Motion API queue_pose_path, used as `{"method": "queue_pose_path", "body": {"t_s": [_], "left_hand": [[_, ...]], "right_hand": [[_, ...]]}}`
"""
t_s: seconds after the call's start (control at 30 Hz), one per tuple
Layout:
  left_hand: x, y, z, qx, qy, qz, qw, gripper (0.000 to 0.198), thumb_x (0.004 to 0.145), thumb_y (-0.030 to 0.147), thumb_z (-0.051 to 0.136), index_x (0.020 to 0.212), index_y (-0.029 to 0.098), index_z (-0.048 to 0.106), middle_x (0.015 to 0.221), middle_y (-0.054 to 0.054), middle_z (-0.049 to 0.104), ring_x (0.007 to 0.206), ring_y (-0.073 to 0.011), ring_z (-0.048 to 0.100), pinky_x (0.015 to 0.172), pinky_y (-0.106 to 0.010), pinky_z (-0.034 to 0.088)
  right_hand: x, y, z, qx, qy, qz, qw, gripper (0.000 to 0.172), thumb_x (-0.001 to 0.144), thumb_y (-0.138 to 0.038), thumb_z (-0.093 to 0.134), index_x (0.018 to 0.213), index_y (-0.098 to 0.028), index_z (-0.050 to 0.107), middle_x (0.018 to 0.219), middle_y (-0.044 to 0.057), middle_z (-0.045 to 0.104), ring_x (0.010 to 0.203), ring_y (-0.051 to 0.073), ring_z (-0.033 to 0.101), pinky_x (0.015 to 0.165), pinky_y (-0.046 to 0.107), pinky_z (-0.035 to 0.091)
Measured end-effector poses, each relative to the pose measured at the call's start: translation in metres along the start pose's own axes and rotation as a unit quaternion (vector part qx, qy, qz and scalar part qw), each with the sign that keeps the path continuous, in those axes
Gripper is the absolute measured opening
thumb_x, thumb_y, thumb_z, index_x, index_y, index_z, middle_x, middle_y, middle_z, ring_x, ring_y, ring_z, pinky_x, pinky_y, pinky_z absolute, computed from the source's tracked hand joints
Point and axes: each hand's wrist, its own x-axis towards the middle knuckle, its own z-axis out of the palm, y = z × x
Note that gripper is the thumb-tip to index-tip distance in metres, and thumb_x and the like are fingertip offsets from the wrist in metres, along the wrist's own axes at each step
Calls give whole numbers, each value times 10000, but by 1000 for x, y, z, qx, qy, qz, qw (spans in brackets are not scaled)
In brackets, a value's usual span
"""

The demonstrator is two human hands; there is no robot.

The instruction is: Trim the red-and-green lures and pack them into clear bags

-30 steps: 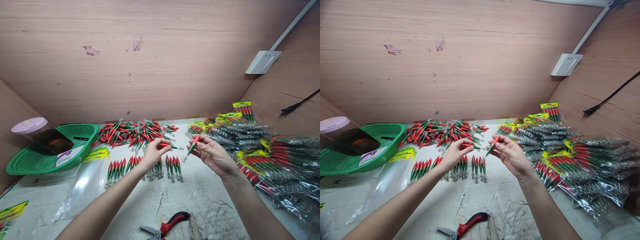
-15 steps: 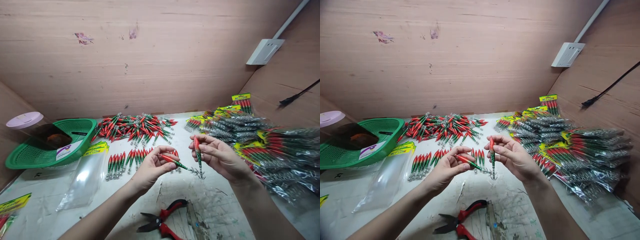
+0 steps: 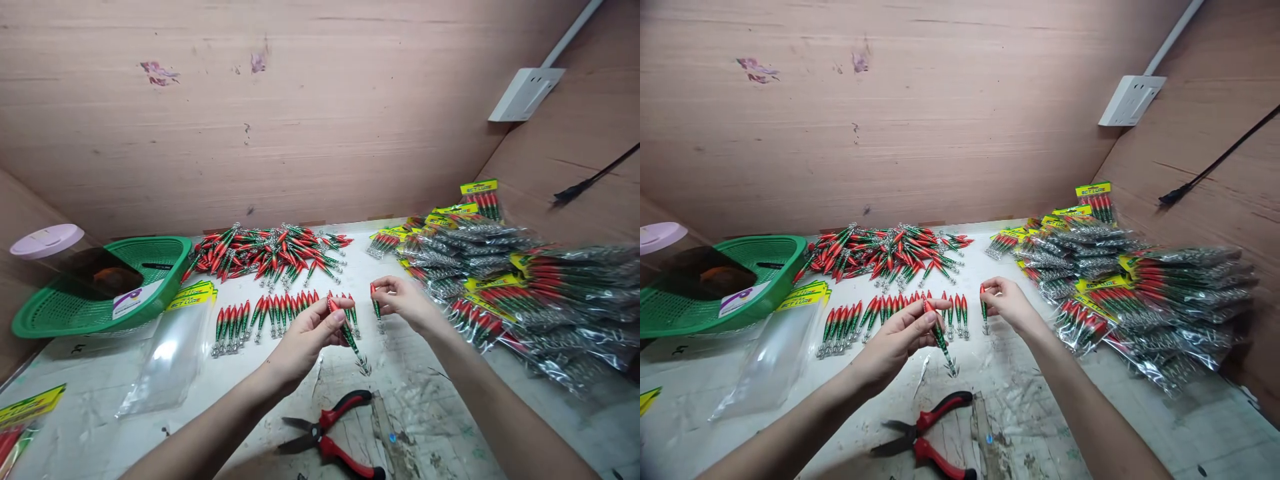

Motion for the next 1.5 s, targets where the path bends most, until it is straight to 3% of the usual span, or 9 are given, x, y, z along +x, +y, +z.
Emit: {"method": "queue_pose_path", "body": {"t_s": [0.17,0.33,0.43,0.5,0.63,0.73,0.87,1.07,1.5], "left_hand": [[-1,-5,-8,-7,33,-11,999,386,753,444,675,1024,170,664,790,-2,566,691,-110,551,707,-298,495],[-12,0,-19,18,80,-15,997,356,751,448,675,954,156,663,774,0,560,681,-109,556,689,-280,497],[-21,2,-24,21,99,-27,995,314,773,439,656,910,156,646,760,18,535,659,-93,556,663,-262,502],[-27,2,-26,21,105,-30,994,293,781,427,652,882,152,639,767,16,545,670,-87,553,640,-236,497],[-39,3,-32,40,105,-34,993,291,795,425,639,871,144,627,772,-8,613,703,-93,571,625,-205,486],[-46,6,-35,53,102,-43,992,276,802,410,637,868,142,618,729,-1,625,661,-84,576,593,-190,476],[-49,7,-35,56,81,-58,993,241,811,384,632,836,147,600,706,13,619,615,-68,575,560,-173,462],[-48,2,-30,65,43,-85,993,220,805,352,639,783,142,578,675,13,614,583,-69,570,549,-180,469],[-46,-2,-29,73,17,-105,992,210,791,331,652,750,138,580,656,9,619,556,-64,565,534,-174,475]], "right_hand": [[11,19,19,-170,63,-36,983,163,884,-306,576,906,-145,582,848,14,601,705,124,584,623,283,505],[-85,38,55,-290,-30,-187,938,137,717,-263,692,770,-222,573,882,48,619,794,214,590,645,333,515],[-140,77,82,-475,-13,-408,780,171,750,-208,635,902,-227,559,1186,115,584,1098,301,539,804,401,525],[-157,100,94,-521,33,-428,738,126,755,-212,613,861,-222,546,1268,129,541,1186,350,475,880,471,490],[-161,105,82,-491,62,-397,773,112,755,-149,522,846,-208,549,1148,131,588,1106,327,537,902,485,481],[-159,72,50,-437,-13,-363,823,251,788,-119,448,1009,-189,544,1031,122,596,942,223,620,777,312,553],[-159,25,11,-349,-87,-320,876,161,862,-222,469,990,-238,566,915,71,613,861,200,643,633,234,561],[-158,3,0,-320,-176,-307,879,184,842,-279,570,1015,-289,630,960,40,660,895,198,659,637,206,557],[-154,-4,4,-327,-203,-301,873,145,852,-295,558,977,-294,631,943,22,676,851,171,659,636,182,548]]}}
